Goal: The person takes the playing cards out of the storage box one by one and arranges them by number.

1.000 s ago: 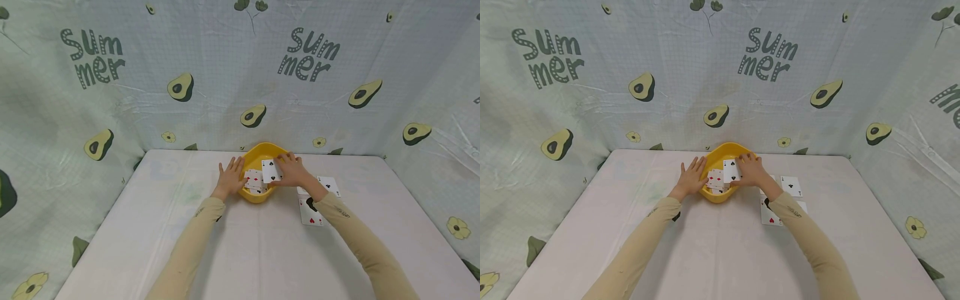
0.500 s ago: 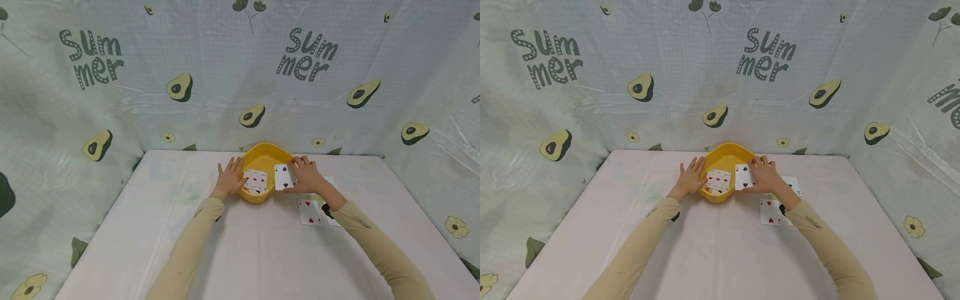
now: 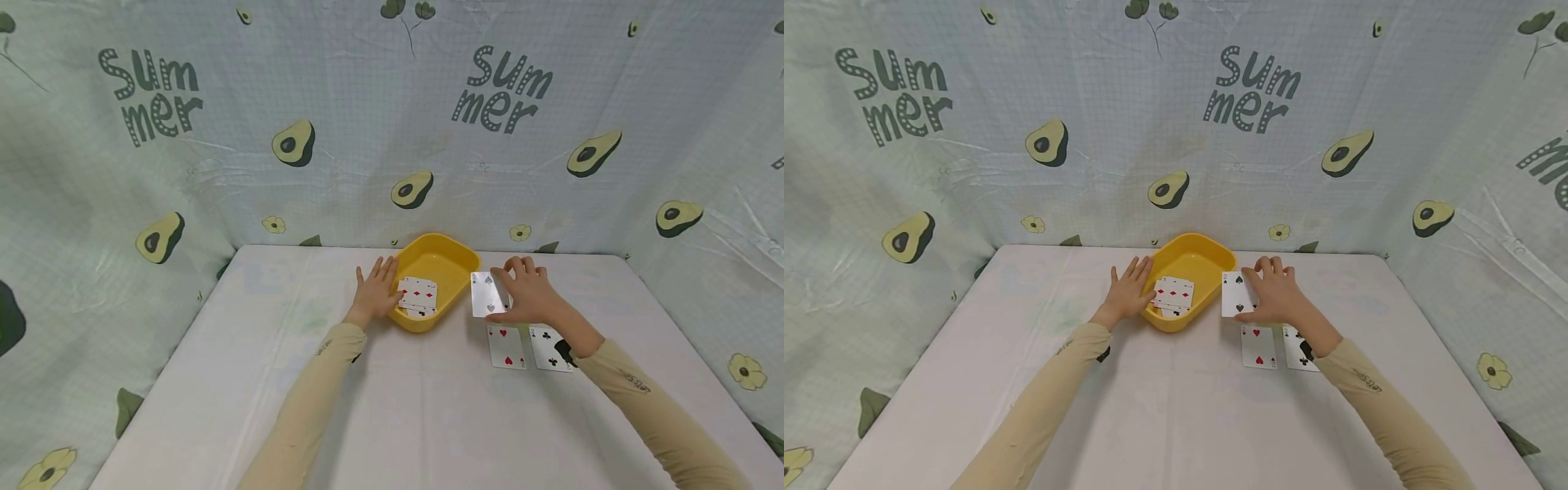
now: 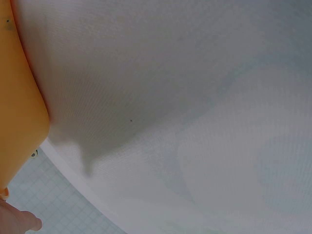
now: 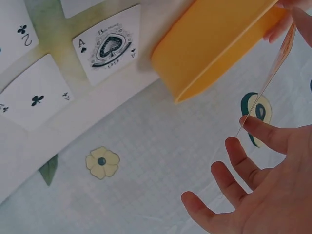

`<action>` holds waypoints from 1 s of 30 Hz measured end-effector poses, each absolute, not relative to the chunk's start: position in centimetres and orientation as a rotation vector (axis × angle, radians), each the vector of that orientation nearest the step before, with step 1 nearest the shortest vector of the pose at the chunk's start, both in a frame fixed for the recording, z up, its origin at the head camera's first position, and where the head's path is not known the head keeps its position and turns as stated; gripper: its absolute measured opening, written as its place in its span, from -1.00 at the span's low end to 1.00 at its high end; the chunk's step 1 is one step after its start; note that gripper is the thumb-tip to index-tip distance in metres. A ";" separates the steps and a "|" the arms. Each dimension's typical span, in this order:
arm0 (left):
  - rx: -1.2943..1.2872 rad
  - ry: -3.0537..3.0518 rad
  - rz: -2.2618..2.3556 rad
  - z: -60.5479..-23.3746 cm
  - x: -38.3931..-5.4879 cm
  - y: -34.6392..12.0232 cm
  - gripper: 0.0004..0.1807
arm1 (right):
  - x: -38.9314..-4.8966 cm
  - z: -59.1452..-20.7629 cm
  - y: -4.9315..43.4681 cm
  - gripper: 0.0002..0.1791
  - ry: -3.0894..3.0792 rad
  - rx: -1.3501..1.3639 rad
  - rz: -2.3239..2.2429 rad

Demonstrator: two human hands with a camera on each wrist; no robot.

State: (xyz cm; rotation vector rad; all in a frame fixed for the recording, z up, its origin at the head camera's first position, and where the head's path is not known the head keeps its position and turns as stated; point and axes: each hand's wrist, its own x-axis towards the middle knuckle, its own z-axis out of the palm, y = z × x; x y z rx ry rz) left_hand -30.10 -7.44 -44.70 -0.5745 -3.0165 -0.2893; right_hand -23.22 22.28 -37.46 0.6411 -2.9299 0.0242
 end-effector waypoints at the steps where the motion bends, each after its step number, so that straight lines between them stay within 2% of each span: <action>1: -0.575 -3.016 -0.289 -44.7 -30.1 -7.4 -0.20 | -23.1 -37.4 22.5 -0.01 -2.920 0.646 0.019; 15: -0.575 -3.016 -0.291 -44.6 -30.3 -7.3 -0.21 | -21.0 -37.9 26.7 0.04 -2.912 0.607 -0.147; 30: -0.577 -3.021 -0.306 -44.4 -30.3 -7.2 -0.21 | -18.8 -39.7 32.2 -0.01 -2.868 0.580 -0.153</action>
